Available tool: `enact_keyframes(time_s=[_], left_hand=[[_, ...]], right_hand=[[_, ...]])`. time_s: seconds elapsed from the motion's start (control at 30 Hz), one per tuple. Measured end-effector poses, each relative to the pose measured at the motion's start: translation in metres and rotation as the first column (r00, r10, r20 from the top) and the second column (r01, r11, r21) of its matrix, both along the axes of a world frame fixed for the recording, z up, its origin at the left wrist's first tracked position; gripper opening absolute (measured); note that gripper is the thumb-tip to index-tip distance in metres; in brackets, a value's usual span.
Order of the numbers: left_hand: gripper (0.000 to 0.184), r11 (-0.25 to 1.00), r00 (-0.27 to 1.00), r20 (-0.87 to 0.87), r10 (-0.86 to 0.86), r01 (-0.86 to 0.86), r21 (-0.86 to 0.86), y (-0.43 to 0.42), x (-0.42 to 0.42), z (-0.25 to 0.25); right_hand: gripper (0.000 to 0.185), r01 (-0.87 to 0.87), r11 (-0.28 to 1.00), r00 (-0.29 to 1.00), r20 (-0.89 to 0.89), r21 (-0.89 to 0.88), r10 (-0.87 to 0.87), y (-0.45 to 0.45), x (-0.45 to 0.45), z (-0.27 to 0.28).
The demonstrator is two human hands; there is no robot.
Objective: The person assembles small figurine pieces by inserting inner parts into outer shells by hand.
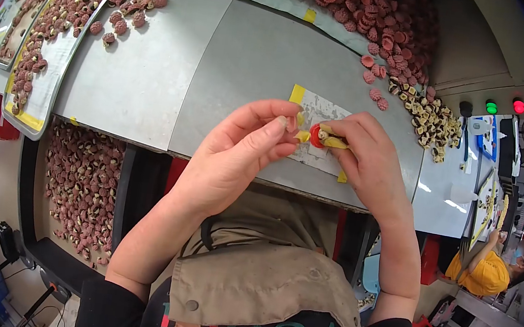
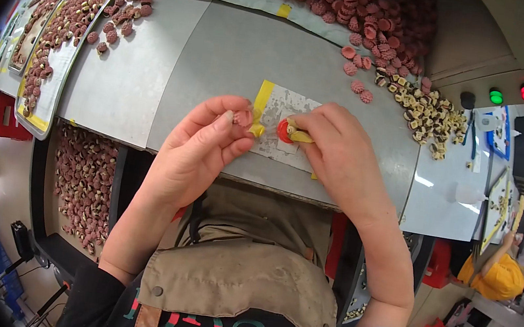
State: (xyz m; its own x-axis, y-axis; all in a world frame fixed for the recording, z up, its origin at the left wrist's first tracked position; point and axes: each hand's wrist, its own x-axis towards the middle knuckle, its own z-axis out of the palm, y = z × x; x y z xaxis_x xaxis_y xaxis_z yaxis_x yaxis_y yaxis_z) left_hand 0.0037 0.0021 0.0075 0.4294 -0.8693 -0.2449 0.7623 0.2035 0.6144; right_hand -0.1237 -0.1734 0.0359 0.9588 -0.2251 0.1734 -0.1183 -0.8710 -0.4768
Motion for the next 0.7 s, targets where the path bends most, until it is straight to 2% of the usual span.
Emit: enact_keyframes(time_s=[0.07, 0.17, 0.2, 0.3, 0.4, 0.5, 0.6, 0.7], left_hand=[[0.036, 0.998, 0.999, -0.022, -0.025, 0.024, -0.052, 0.002, 0.003, -0.008], [0.036, 0.999, 0.998, 0.050, -0.026, 0.024, 0.043, 0.002, 0.001, 0.001], [0.037, 0.999, 0.999, 0.038, -0.029, 0.028, 0.023, 0.003, 0.001, -0.001], [0.037, 0.999, 0.999, 0.018, -0.047, 0.047, -0.012, 0.003, 0.002, -0.006], [0.036, 0.998, 0.998, 0.015, -0.062, 0.062, 0.010, 0.002, 0.002, -0.002], [0.035, 0.996, 0.997, 0.010, -0.071, 0.071, 0.049, 0.001, 0.003, 0.003], [0.033, 0.995, 0.997, 0.035, -0.071, 0.068, 0.069, 0.000, 0.001, 0.003], [0.030, 0.996, 0.996, 0.073, -0.060, 0.055, 0.067, -0.001, -0.001, 0.002]], right_hand=[[0.021, 0.059, 0.988, 0.998, 0.006, 0.146, -0.061, -0.001, -0.002, 0.000], [0.022, 0.111, 0.943, 0.992, 0.028, 0.313, -0.126, 0.002, -0.008, -0.001], [0.022, 0.122, 0.924, 0.989, 0.038, 0.362, -0.146, 0.003, -0.009, -0.002], [0.023, 0.130, 0.966, 0.989, 0.032, 0.224, -0.141, 0.004, -0.012, -0.005], [0.025, 0.144, 0.925, 0.982, 0.062, 0.352, -0.177, 0.005, -0.014, -0.004], [0.026, 0.085, 0.814, 0.958, 0.177, 0.575, -0.224, 0.009, -0.013, -0.010], [0.026, 0.029, 0.702, 0.940, 0.219, 0.711, -0.260, 0.026, -0.007, -0.008], [0.026, -0.014, 0.840, 0.947, 0.277, 0.542, -0.163, 0.033, -0.002, -0.010]])
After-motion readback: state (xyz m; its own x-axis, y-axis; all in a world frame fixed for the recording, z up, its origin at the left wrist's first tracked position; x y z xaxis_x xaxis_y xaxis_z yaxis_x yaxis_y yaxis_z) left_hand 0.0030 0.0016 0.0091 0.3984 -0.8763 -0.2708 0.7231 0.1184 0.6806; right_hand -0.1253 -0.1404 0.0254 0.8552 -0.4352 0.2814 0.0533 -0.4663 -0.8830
